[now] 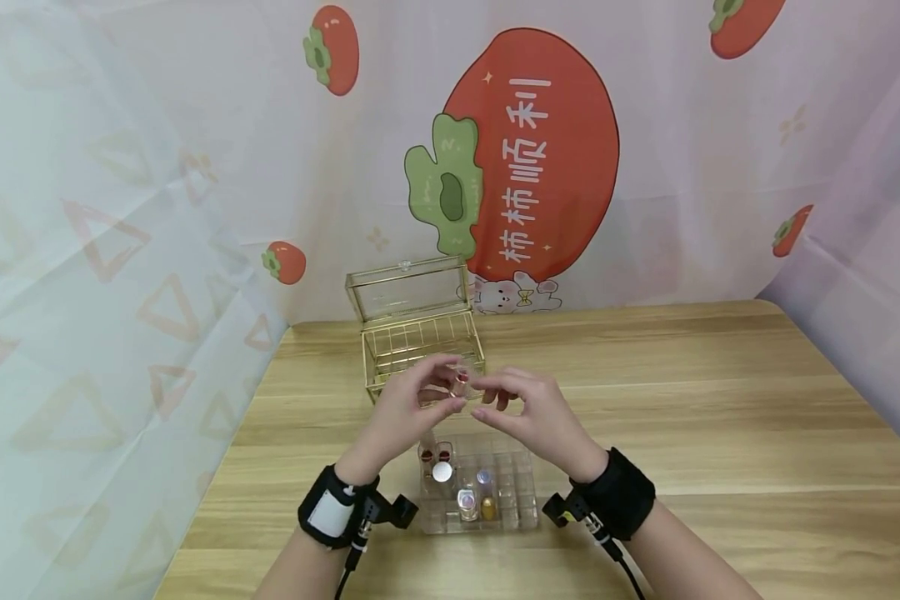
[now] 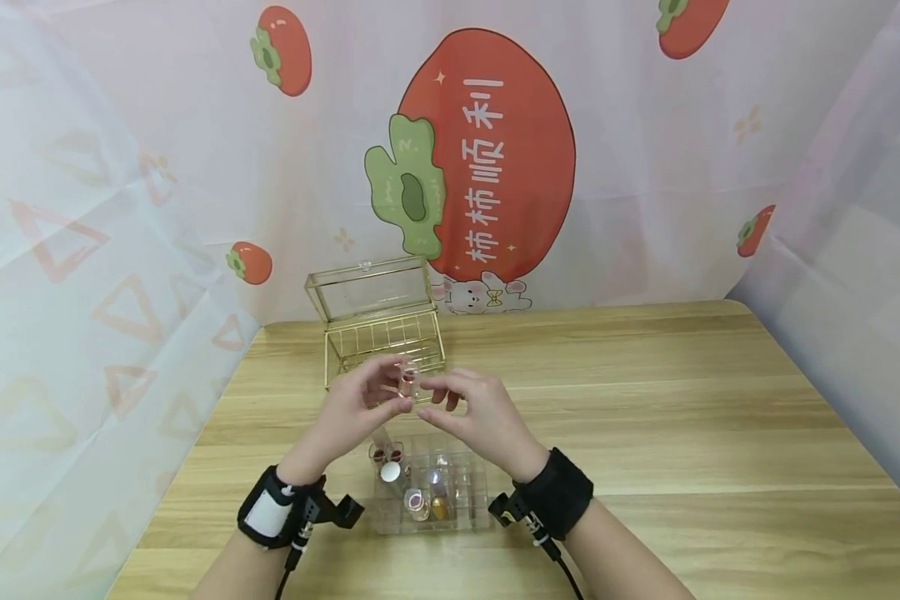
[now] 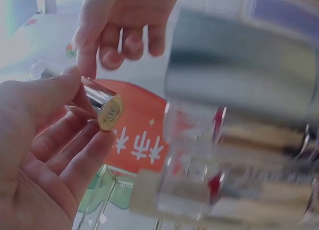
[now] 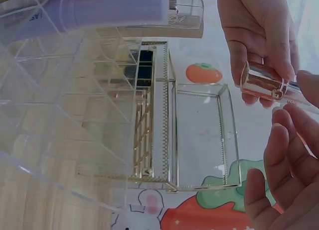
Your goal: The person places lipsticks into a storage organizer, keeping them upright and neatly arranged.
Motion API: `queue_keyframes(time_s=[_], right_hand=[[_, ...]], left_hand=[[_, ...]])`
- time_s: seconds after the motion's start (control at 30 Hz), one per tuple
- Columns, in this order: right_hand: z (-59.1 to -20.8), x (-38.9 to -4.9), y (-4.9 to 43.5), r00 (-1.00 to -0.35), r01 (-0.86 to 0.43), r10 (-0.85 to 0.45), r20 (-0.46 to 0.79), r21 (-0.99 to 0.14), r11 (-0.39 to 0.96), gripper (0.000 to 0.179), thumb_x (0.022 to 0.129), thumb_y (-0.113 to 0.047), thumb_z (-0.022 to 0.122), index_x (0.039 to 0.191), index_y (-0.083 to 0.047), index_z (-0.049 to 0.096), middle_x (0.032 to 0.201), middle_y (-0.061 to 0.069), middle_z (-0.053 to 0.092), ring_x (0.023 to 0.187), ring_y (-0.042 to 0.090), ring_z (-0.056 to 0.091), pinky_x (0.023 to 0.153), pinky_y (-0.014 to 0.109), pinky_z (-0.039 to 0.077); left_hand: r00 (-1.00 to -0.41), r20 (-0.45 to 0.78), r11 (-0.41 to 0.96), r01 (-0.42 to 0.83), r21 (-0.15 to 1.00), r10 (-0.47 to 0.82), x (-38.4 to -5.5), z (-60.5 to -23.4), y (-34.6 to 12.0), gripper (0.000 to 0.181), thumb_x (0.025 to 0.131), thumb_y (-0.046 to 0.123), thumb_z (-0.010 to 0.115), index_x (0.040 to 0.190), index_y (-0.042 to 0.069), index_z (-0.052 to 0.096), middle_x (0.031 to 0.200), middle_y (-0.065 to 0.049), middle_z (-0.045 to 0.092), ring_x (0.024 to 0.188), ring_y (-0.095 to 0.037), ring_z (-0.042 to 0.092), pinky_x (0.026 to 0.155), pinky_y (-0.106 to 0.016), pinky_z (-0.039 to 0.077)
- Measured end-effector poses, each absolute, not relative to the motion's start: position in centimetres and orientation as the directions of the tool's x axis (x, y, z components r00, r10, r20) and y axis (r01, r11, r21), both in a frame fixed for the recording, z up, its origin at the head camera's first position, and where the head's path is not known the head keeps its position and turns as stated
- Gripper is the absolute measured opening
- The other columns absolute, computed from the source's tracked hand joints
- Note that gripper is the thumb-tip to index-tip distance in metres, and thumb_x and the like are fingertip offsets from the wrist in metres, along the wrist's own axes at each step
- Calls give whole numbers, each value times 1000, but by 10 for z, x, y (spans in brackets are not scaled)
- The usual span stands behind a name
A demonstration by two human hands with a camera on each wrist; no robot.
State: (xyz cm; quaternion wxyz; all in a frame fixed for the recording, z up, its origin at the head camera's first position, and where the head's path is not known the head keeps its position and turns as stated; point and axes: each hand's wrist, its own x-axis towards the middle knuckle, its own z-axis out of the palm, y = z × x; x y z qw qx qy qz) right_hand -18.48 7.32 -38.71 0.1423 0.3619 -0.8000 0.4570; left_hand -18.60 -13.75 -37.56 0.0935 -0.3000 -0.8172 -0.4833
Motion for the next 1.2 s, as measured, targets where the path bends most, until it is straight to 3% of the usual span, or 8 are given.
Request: queue_keyframes(time_s=[0.17, 0.37, 0.5, 0.7, 0.93, 1.07, 1.2], right_hand=[[-393, -182, 75, -723, -672, -495, 483, -657, 341, 21, 84, -19, 72, 103, -11, 72, 85, -5, 66, 75, 6, 55, 60, 30, 52], [-408, -179, 74, -715, -676, -562, 416, -617, 403, 14, 85, -19, 70, 98, -15, 72, 82, -9, 66, 72, 3, 54, 61, 25, 52], [-417, -177, 75, -703, -686, -609, 367, -575, 445, 12, 84, -19, 71, 95, -14, 72, 81, -8, 67, 72, 1, 54, 61, 27, 54], [-428, -176, 80, -680, -688, -665, 310, -584, 432, 15, 83, -18, 71, 95, -9, 72, 87, 0, 71, 79, 5, 59, 71, 35, 58], [-436, -175, 82, -672, -690, -673, 309, -591, 418, 13, 84, -17, 70, 94, -10, 72, 86, -5, 69, 80, 4, 58, 72, 33, 58], [-438, -175, 82, -673, -683, -672, 309, -607, 405, 13, 83, -15, 70, 95, -9, 72, 87, -3, 69, 80, 5, 59, 72, 34, 58], [-440, -176, 82, -675, -682, -667, 315, -612, 401, 12, 82, -13, 71, 94, -10, 72, 87, -2, 70, 80, 4, 59, 72, 33, 59]], left_hand=[[-827, 448, 365, 555, 748, 340, -192, -369, -144, 47, 81, 0, 72, 125, -2, 54, 100, -15, 67, 93, -18, 63, 79, -30, 59], [-837, 470, 431, 547, 718, 280, -197, -360, -150, 59, 82, -3, 69, 136, -4, 44, 104, -24, 66, 91, -27, 65, 79, -41, 59], [-842, 480, 453, 538, 711, 245, -212, -372, -159, 65, 84, 3, 70, 142, 4, 39, 105, -20, 67, 91, -23, 65, 79, -39, 59], [-858, 474, 499, 505, 705, 198, -221, -379, -163, 70, 87, 4, 67, 147, 7, 32, 108, -19, 66, 91, -22, 65, 78, -37, 59], [-870, 459, 550, 476, 686, 180, -234, -387, -166, 74, 89, 4, 65, 151, 16, 26, 114, -18, 61, 94, -23, 62, 78, -38, 59], [-870, 460, 580, 471, 664, 180, -242, -391, -167, 74, 89, 4, 64, 151, 18, 27, 114, -19, 59, 93, -24, 62, 78, -39, 59], [-867, 464, 620, 467, 630, 181, -249, -398, -166, 65, 88, 3, 65, 146, 13, 37, 108, -19, 61, 88, -24, 65, 75, -38, 60]])
